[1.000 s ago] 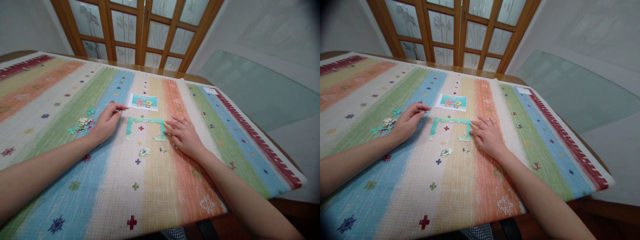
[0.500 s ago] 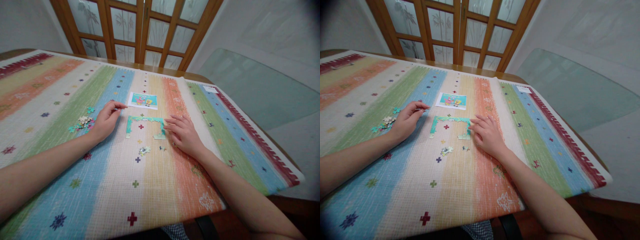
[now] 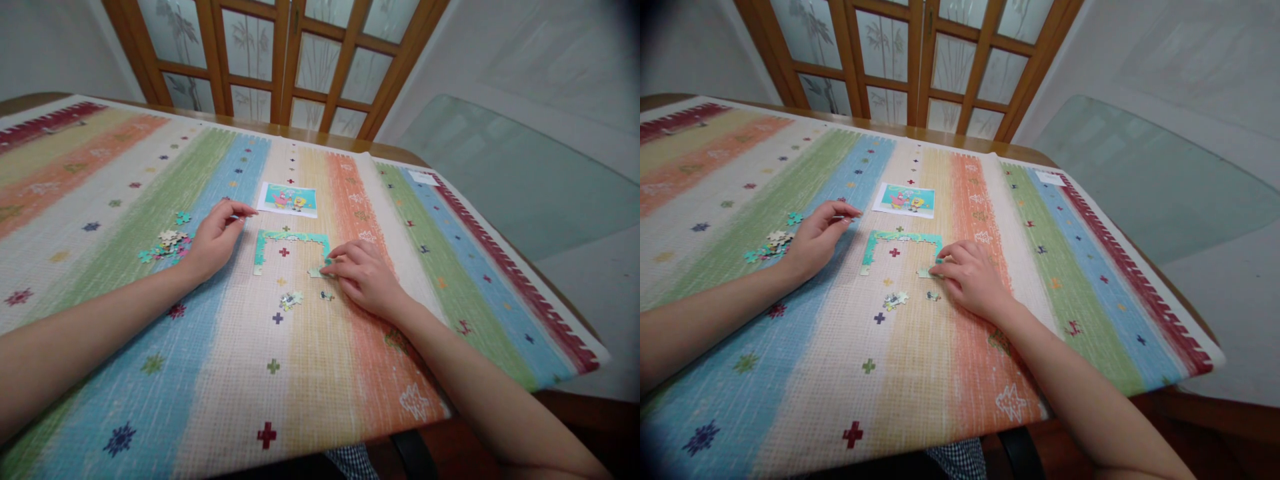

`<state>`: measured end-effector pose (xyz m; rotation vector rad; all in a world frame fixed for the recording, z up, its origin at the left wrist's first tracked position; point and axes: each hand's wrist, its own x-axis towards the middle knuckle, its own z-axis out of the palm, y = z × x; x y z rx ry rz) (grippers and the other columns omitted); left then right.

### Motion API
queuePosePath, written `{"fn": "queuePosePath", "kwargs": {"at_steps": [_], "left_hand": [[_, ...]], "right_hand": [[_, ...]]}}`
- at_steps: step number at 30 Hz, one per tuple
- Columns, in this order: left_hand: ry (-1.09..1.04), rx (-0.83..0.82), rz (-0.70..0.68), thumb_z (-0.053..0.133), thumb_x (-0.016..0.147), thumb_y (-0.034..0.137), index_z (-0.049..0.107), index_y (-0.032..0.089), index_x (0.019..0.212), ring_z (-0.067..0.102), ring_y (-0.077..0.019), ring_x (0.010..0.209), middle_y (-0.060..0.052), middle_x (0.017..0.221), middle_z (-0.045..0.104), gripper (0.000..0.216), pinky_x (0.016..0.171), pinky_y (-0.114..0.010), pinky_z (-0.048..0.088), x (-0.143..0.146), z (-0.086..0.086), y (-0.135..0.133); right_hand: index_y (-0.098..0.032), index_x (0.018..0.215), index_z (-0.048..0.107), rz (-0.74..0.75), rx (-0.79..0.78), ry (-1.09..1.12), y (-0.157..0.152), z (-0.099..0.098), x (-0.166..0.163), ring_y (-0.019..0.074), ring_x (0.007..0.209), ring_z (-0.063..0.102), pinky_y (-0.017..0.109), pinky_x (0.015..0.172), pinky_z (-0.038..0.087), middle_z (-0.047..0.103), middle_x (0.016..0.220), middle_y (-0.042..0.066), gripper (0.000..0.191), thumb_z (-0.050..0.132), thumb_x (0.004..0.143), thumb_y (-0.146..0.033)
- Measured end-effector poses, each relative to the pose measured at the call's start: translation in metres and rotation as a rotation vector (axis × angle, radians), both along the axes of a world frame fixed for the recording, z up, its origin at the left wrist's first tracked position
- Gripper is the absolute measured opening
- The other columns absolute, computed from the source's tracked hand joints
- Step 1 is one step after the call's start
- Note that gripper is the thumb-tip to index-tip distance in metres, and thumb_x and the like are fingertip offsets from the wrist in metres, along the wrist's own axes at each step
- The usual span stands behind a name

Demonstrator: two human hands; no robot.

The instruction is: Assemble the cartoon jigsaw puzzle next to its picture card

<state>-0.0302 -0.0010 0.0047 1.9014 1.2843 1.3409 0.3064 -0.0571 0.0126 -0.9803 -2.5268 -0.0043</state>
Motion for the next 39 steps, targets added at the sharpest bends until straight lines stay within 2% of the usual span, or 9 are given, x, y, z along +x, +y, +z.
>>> {"fn": "queuePosePath", "kwargs": {"at_steps": [3, 8, 16, 19, 23, 25, 27, 34, 39], "left_hand": [[-0.002, -0.008, 0.005, 0.053, 0.095, 0.028, 0.069, 0.024, 0.107, 0.064, -0.024, 0.108, -0.006, 0.111, 0.067, 0.021, 0.102, -0.043, 0.051, 0.0, 0.001, 0.0], [0.004, -0.023, 0.009, 0.053, 0.094, 0.031, 0.069, 0.025, 0.106, 0.063, -0.0253, 0.109, -0.006, 0.111, 0.068, 0.021, 0.103, -0.044, 0.052, 0.001, 0.002, -0.001], [0.002, -0.012, -0.005, 0.054, 0.092, 0.029, 0.069, 0.026, 0.105, 0.063, -0.0258, 0.108, -0.006, 0.11, 0.067, 0.02, 0.1, -0.044, 0.053, 0.002, 0.005, -0.002], [0.007, -0.012, -0.001, 0.054, 0.092, 0.029, 0.069, 0.026, 0.105, 0.063, -0.0257, 0.107, -0.006, 0.11, 0.067, 0.021, 0.101, -0.044, 0.053, 0.002, 0.005, -0.002], [0.005, -0.016, -0.005, 0.054, 0.093, 0.028, 0.069, 0.026, 0.105, 0.063, -0.0265, 0.108, -0.007, 0.111, 0.067, 0.02, 0.101, -0.045, 0.053, 0.002, 0.005, -0.002], [0.008, -0.021, -0.002, 0.054, 0.093, 0.029, 0.069, 0.027, 0.105, 0.063, -0.0268, 0.108, -0.007, 0.111, 0.068, 0.019, 0.102, -0.046, 0.053, 0.002, 0.006, -0.002], [0.013, -0.026, 0.003, 0.055, 0.093, 0.029, 0.069, 0.028, 0.106, 0.063, -0.0266, 0.107, -0.007, 0.111, 0.068, 0.019, 0.102, -0.046, 0.053, 0.002, 0.006, -0.002], [0.008, -0.026, 0.01, 0.055, 0.093, 0.03, 0.069, 0.027, 0.106, 0.064, -0.0262, 0.109, -0.007, 0.112, 0.068, 0.019, 0.102, -0.045, 0.054, 0.001, 0.004, -0.002], [0.012, -0.024, 0.009, 0.056, 0.093, 0.03, 0.069, 0.027, 0.105, 0.063, -0.0262, 0.109, -0.006, 0.112, 0.068, 0.019, 0.103, -0.044, 0.054, 0.001, 0.004, -0.002]], "right_hand": [[-0.025, 0.11, 0.077, -0.036, -0.008, 0.012, -0.002, 0.003, -0.002, 0.0286, 0.114, 0.061, 0.049, 0.102, 0.044, 0.073, 0.121, 0.009, 0.027, 0.057, 0.097, -0.013], [-0.024, 0.105, 0.073, -0.14, -0.052, 0.105, -0.001, 0.009, -0.003, 0.0274, 0.104, 0.063, 0.045, 0.094, 0.046, 0.073, 0.108, 0.009, 0.027, 0.053, 0.094, -0.011], [-0.029, 0.098, 0.081, -0.07, -0.04, 0.041, 0.001, 0.005, 0.002, 0.0271, 0.105, 0.061, 0.048, 0.095, 0.043, 0.074, 0.107, 0.006, 0.029, 0.058, 0.095, -0.012], [-0.027, 0.103, 0.08, -0.045, -0.036, 0.078, -0.003, 0.011, 0.001, 0.0265, 0.106, 0.062, 0.047, 0.096, 0.043, 0.073, 0.11, 0.008, 0.027, 0.058, 0.096, -0.013], [-0.025, 0.115, 0.077, 0.065, -0.127, 0.012, -0.011, 0.027, 0.001, 0.026, 0.104, 0.061, 0.045, 0.094, 0.043, 0.073, 0.107, 0.008, 0.02, 0.064, 0.101, -0.032], [-0.024, 0.113, 0.078, 0.086, -0.203, -0.063, -0.014, 0.033, 0.001, 0.0259, 0.102, 0.06, 0.043, 0.091, 0.043, 0.072, 0.104, 0.008, 0.026, 0.069, 0.1, -0.045], [-0.024, 0.107, 0.079, 0.085, -0.246, -0.119, -0.016, 0.036, 0.002, 0.0255, 0.101, 0.06, 0.042, 0.09, 0.043, 0.071, 0.102, 0.007, 0.028, 0.07, 0.099, -0.05], [-0.024, 0.105, 0.08, 0.113, -0.255, -0.127, -0.016, 0.031, 0.002, 0.0235, 0.098, 0.06, 0.04, 0.088, 0.044, 0.072, 0.1, 0.007, 0.019, 0.063, 0.104, -0.031], [-0.026, 0.109, 0.081, 0.147, -0.226, -0.081, -0.016, 0.024, -0.002, 0.0226, 0.097, 0.06, 0.038, 0.085, 0.045, 0.072, 0.099, 0.007, 0.025, 0.057, 0.105, -0.021]]}}
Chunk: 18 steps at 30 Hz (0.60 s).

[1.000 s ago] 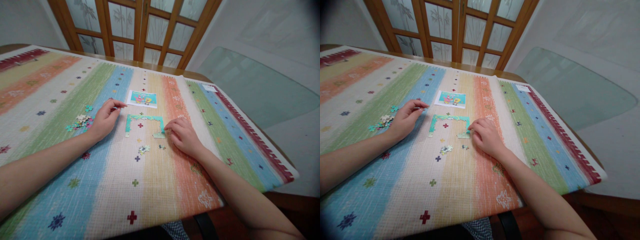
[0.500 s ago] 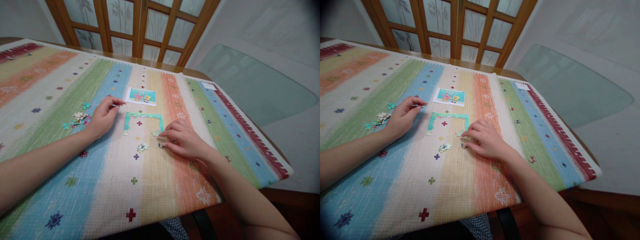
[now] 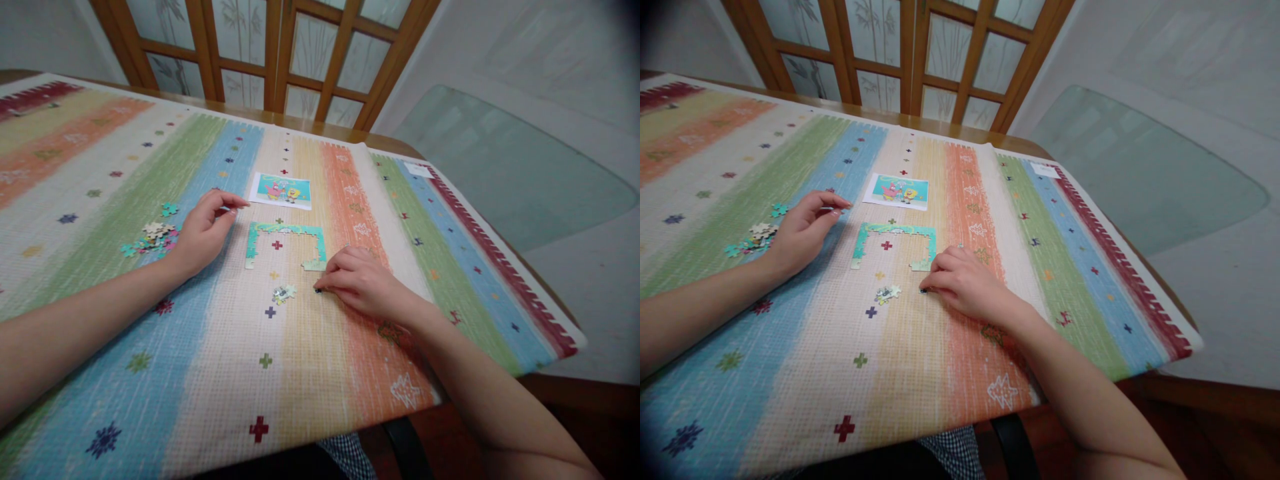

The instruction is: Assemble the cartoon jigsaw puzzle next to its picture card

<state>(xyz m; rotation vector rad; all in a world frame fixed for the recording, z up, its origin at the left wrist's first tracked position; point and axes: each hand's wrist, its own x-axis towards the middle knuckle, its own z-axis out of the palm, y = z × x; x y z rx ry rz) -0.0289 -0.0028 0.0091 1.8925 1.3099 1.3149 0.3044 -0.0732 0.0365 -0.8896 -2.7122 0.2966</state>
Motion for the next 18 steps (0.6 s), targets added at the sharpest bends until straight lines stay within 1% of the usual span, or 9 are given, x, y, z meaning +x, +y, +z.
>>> {"fn": "queuePosePath", "kwargs": {"at_steps": [4, 7, 9, 11, 14, 18], "left_hand": [[-0.002, 0.008, 0.002, 0.056, 0.092, 0.03, 0.07, 0.026, 0.105, 0.063, -0.0262, 0.11, -0.006, 0.112, 0.067, 0.019, 0.103, -0.044, 0.053, 0.0006, 0.0001, -0.0002], [0.006, 0.003, -0.002, 0.056, 0.092, 0.028, 0.07, 0.026, 0.105, 0.063, -0.0261, 0.11, -0.006, 0.112, 0.068, 0.019, 0.104, -0.044, 0.052, 0.0007, 0.001, -0.001], [0.011, -0.004, -0.003, 0.055, 0.093, 0.027, 0.07, 0.026, 0.105, 0.063, -0.0258, 0.111, -0.006, 0.112, 0.068, 0.019, 0.105, -0.043, 0.052, 0.0007, 0.0018, -0.0016], [0.013, -0.008, -0.002, 0.055, 0.093, 0.025, 0.071, 0.026, 0.105, 0.063, -0.0253, 0.112, -0.005, 0.112, 0.068, 0.02, 0.106, -0.043, 0.052, 0.0007, 0.0023, -0.002], [0.012, -0.004, -0.005, 0.055, 0.094, 0.024, 0.071, 0.026, 0.105, 0.063, -0.0252, 0.111, -0.005, 0.112, 0.067, 0.02, 0.106, -0.043, 0.053, 0.0005, 0.002, -0.002], [0.01, 0.008, -0.018, 0.055, 0.094, 0.024, 0.071, 0.026, 0.105, 0.064, -0.0259, 0.111, -0.006, 0.112, 0.068, 0.02, 0.104, -0.044, 0.053, 0.0002, 0.0012, -0.0014]], "right_hand": [[-0.024, 0.109, 0.08, -0.033, 0.015, 0.023, -0.0018, 0.0027, -0.0015, 0.0226, 0.096, 0.061, 0.038, 0.083, 0.044, 0.071, 0.099, 0.008, 0.022, 0.059, 0.104, -0.022], [-0.024, 0.106, 0.08, -0.057, -0.007, 0.009, -0.0025, 0.0072, -0.0002, 0.0234, 0.097, 0.061, 0.039, 0.085, 0.043, 0.071, 0.099, 0.008, 0.018, 0.064, 0.104, -0.033], [-0.024, 0.107, 0.08, -0.062, -0.007, -0.01, -0.0024, 0.0079, 0.0008, 0.0241, 0.098, 0.061, 0.04, 0.085, 0.043, 0.072, 0.1, 0.008, 0.023, 0.069, 0.101, -0.043], [-0.025, 0.112, 0.08, -0.05, 0.013, -0.032, -0.0022, 0.0063, 0.0013, 0.0246, 0.098, 0.06, 0.04, 0.086, 0.042, 0.072, 0.102, 0.008, 0.029, 0.071, 0.099, -0.049], [-0.025, 0.116, 0.08, -0.033, 0.053, -0.068, -0.0024, 0.0027, 0.0002, 0.0246, 0.098, 0.059, 0.041, 0.087, 0.041, 0.073, 0.103, 0.008, 0.028, 0.067, 0.102, -0.046], [-0.025, 0.113, 0.081, -0.029, 0.129, -0.109, -0.0047, 0.0022, -0.0037, 0.0243, 0.097, 0.058, 0.04, 0.086, 0.039, 0.074, 0.1, 0.007, 0.026, 0.062, 0.106, -0.041]]}}
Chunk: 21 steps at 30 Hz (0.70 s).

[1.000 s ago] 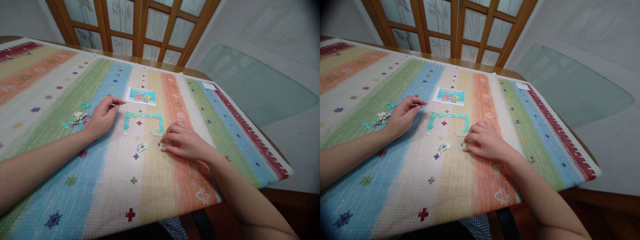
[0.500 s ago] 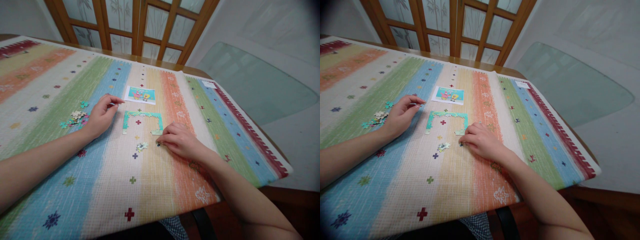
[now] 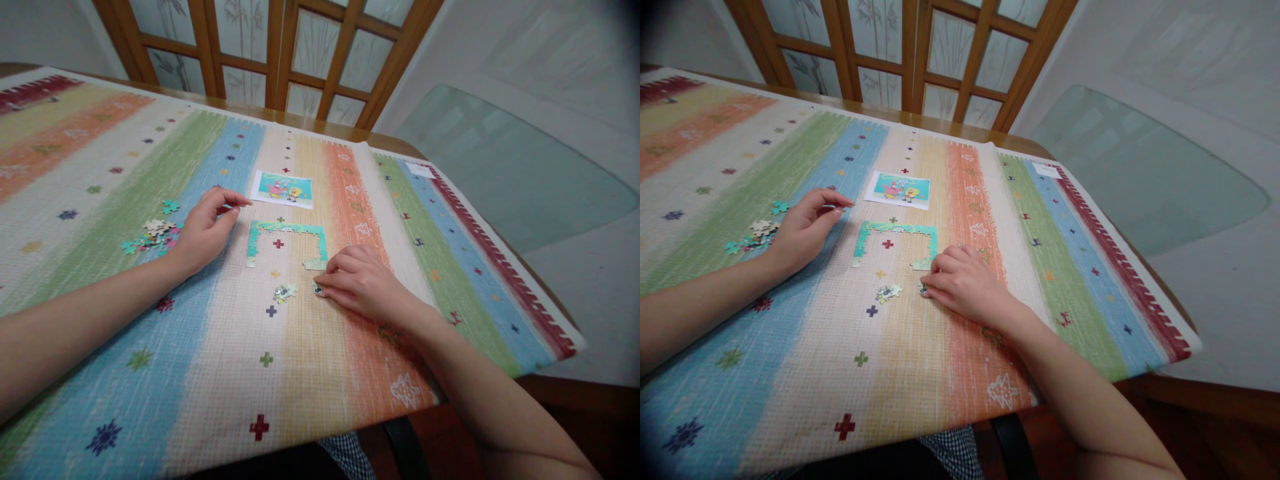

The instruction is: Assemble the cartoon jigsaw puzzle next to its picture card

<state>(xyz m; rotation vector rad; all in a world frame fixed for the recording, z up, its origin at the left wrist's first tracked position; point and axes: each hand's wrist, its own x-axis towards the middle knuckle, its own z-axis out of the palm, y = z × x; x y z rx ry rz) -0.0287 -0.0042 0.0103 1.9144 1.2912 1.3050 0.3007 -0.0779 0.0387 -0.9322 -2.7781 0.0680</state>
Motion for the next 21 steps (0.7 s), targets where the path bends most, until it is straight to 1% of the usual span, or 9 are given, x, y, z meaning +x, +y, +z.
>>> {"fn": "queuePosePath", "kwargs": {"at_steps": [9, 14, 16, 19, 21], "left_hand": [[0.004, 0.007, 0.0, 0.055, 0.094, 0.025, 0.07, 0.026, 0.105, 0.064, -0.0259, 0.111, -0.006, 0.112, 0.068, 0.019, 0.104, -0.044, 0.053, 0.0, 0.0, 0.0], [0.005, 0.03, 0.001, 0.055, 0.094, 0.026, 0.07, 0.025, 0.106, 0.064, -0.0252, 0.109, -0.006, 0.111, 0.068, 0.019, 0.102, -0.043, 0.053, 0.001, -0.001, 0.0], [0.007, 0.035, -0.005, 0.055, 0.094, 0.026, 0.07, 0.025, 0.106, 0.064, -0.0254, 0.109, -0.006, 0.111, 0.068, 0.019, 0.101, -0.043, 0.053, 0.0, -0.001, 0.0], [0.019, 0.024, 0.0, 0.054, 0.094, 0.027, 0.07, 0.025, 0.106, 0.064, -0.0256, 0.11, -0.006, 0.112, 0.068, 0.019, 0.101, -0.043, 0.053, 0.0, -0.001, 0.001], [0.024, 0.022, 0.011, 0.054, 0.094, 0.028, 0.07, 0.025, 0.106, 0.064, -0.0254, 0.109, -0.006, 0.112, 0.068, 0.019, 0.101, -0.043, 0.053, 0.0, -0.001, 0.001]], "right_hand": [[-0.023, 0.108, 0.081, 0.027, 0.075, -0.034, -0.006, 0.006, -0.006, 0.0237, 0.094, 0.059, 0.041, 0.089, 0.039, 0.076, 0.095, 0.006, 0.03, 0.053, 0.11, -0.035], [-0.024, 0.111, 0.08, 0.055, 0.103, 0.014, -0.003, 0.004, -0.005, 0.0227, 0.092, 0.059, 0.042, 0.089, 0.039, 0.076, 0.094, 0.005, 0.025, 0.056, 0.109, -0.03], [-0.025, 0.11, 0.08, 0.053, 0.153, 0.063, -0.002, 0.002, -0.005, 0.0215, 0.091, 0.059, 0.041, 0.089, 0.039, 0.078, 0.095, 0.004, 0.022, 0.058, 0.108, -0.029], [-0.026, 0.109, 0.079, 0.004, 0.291, 0.15, 0.002, -0.003, -0.009, 0.0202, 0.092, 0.06, 0.04, 0.09, 0.039, 0.079, 0.096, 0.001, 0.015, 0.064, 0.105, -0.027], [-0.027, 0.107, 0.078, -0.04, 0.378, 0.17, 0.004, -0.007, -0.014, 0.0202, 0.093, 0.06, 0.04, 0.092, 0.038, 0.08, 0.095, 0.0, 0.013, 0.066, 0.104, -0.027]]}}
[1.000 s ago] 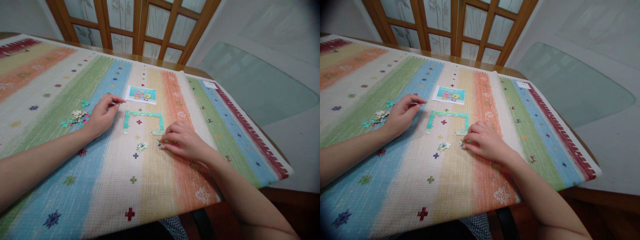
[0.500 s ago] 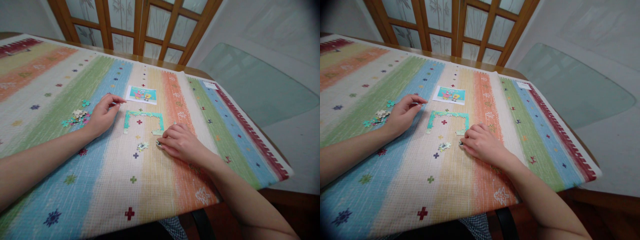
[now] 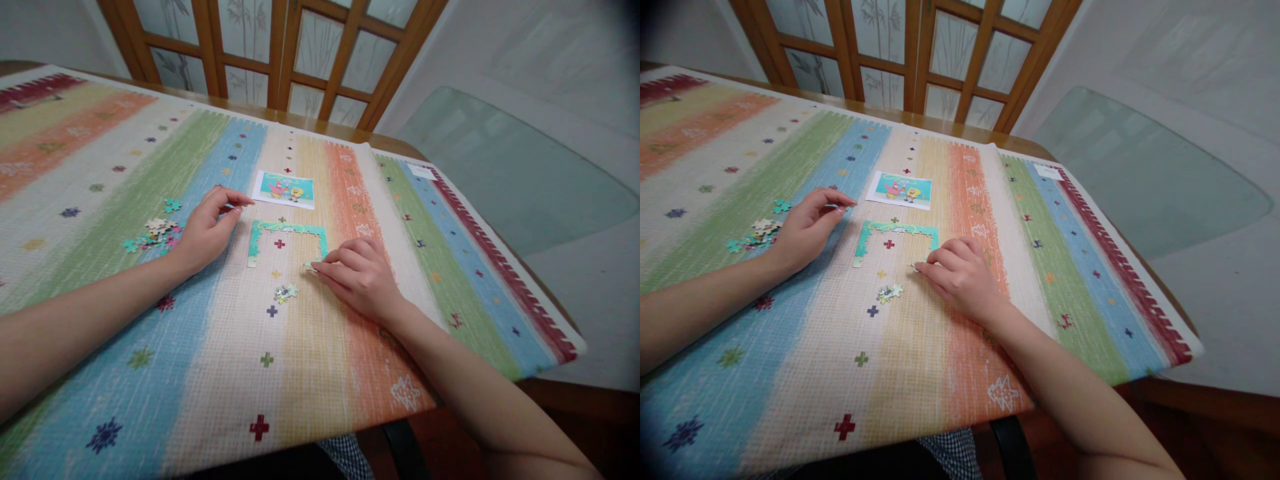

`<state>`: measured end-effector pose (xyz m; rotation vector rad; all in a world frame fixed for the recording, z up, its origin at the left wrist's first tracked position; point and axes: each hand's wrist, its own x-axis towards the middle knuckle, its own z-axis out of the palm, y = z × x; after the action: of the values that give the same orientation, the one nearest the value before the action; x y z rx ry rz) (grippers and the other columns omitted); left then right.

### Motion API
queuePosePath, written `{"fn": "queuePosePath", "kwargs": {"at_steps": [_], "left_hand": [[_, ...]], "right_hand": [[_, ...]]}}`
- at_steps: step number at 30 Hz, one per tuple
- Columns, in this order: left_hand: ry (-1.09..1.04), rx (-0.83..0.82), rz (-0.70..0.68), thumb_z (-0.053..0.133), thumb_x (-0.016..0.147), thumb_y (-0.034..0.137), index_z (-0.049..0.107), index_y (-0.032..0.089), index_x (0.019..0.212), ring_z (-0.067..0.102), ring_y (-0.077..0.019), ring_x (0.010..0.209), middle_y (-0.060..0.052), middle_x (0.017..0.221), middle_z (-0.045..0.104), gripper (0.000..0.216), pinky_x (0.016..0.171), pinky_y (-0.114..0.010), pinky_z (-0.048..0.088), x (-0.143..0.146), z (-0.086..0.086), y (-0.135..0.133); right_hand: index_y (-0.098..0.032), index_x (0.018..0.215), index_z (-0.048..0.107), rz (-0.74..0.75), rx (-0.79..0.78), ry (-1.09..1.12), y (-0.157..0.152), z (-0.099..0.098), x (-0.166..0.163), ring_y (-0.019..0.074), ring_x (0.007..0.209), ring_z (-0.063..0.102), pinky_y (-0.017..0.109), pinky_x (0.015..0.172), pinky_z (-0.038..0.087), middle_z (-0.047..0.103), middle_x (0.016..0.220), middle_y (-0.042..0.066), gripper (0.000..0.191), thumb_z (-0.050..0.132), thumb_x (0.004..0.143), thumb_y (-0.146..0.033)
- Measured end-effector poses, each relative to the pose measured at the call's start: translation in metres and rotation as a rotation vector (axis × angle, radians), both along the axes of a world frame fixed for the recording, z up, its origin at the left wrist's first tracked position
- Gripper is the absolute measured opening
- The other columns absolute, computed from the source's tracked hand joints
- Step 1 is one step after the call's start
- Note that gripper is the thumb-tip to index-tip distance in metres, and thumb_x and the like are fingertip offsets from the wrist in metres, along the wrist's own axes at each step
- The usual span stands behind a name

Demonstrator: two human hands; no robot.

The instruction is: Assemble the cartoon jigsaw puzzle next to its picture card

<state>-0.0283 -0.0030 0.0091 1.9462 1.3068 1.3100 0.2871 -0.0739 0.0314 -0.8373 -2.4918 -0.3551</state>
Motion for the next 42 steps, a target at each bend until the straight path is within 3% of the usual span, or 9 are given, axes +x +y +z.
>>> {"fn": "queuePosePath", "kwargs": {"at_steps": [7, 19, 30, 42], "left_hand": [[0.006, 0.014, 0.002, 0.054, 0.094, 0.028, 0.071, 0.025, 0.106, 0.065, -0.0252, 0.109, -0.006, 0.112, 0.069, 0.02, 0.099, -0.042, 0.053, -0.001, -0.001, 0.001], [0.011, 0.012, -0.008, 0.054, 0.094, 0.025, 0.071, 0.024, 0.105, 0.065, -0.0254, 0.11, -0.007, 0.113, 0.069, 0.021, 0.099, -0.042, 0.053, 0.0, 0.0, 0.0], [0.017, 0.021, -0.01, 0.054, 0.095, 0.025, 0.071, 0.024, 0.106, 0.065, -0.0246, 0.11, -0.006, 0.113, 0.069, 0.021, 0.099, -0.041, 0.054, -0.001, -0.003, 0.002], [0.012, 0.019, -0.028, 0.054, 0.095, 0.022, 0.071, 0.024, 0.105, 0.065, -0.0239, 0.112, -0.007, 0.113, 0.068, 0.02, 0.098, -0.041, 0.053, 0.0, 0.0, -0.001]], "right_hand": [[-0.026, 0.096, 0.076, -0.108, 0.136, -0.121, 0.002, -0.007, -0.017, 0.0215, 0.095, 0.059, 0.041, 0.097, 0.034, 0.079, 0.091, -0.002, 0.018, 0.061, 0.106, -0.023], [-0.025, 0.09, 0.075, -0.193, -0.036, -0.174, -0.008, 0.0, -0.02, 0.0253, 0.101, 0.057, 0.046, 0.105, 0.031, 0.077, 0.096, 0.003, 0.019, 0.062, 0.104, -0.022], [-0.024, 0.092, 0.075, -0.209, 0.025, -0.18, -0.008, -0.003, -0.024, 0.025, 0.101, 0.058, 0.046, 0.105, 0.031, 0.079, 0.098, 0.003, 0.019, 0.062, 0.105, -0.021], [-0.023, 0.116, 0.078, -0.133, -0.191, -0.077, -0.008, 0.0, -0.018, 0.0252, 0.108, 0.063, 0.047, 0.107, 0.035, 0.081, 0.113, 0.005, 0.022, 0.065, 0.104, -0.037]]}}
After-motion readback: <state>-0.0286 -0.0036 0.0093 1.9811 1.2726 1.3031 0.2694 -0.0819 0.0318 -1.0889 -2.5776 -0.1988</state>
